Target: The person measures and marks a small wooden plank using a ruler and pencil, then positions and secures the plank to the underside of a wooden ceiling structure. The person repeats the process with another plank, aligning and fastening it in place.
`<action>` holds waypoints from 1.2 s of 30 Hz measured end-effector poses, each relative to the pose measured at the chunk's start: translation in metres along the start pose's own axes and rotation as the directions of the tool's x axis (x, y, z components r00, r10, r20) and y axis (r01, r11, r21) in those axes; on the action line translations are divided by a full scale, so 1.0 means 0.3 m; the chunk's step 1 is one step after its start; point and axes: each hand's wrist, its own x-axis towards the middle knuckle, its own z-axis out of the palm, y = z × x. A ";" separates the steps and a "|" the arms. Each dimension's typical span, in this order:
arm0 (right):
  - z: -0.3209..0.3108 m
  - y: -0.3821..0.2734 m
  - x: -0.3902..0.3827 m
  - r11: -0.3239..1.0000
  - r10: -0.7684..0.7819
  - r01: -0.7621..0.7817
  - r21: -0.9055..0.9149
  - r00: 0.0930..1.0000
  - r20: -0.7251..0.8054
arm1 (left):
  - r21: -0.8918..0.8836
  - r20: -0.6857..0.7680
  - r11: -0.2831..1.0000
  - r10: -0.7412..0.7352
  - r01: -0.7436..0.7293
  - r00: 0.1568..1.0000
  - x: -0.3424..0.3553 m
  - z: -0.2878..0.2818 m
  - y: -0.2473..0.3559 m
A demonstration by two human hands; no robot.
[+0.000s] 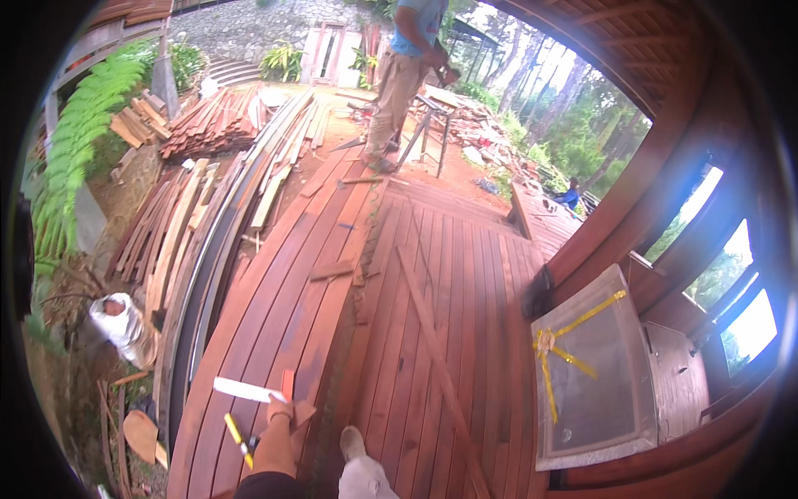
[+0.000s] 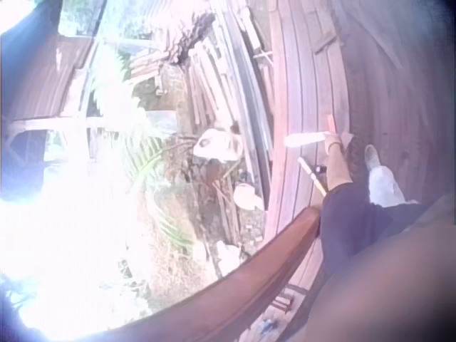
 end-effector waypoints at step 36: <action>-0.099 -0.866 -0.664 -0.612 -0.411 0.694 0.379 -0.688 0.598 | -0.741 -0.668 -0.073 -0.030 -0.668 0.744 -2.045 0.416 -0.859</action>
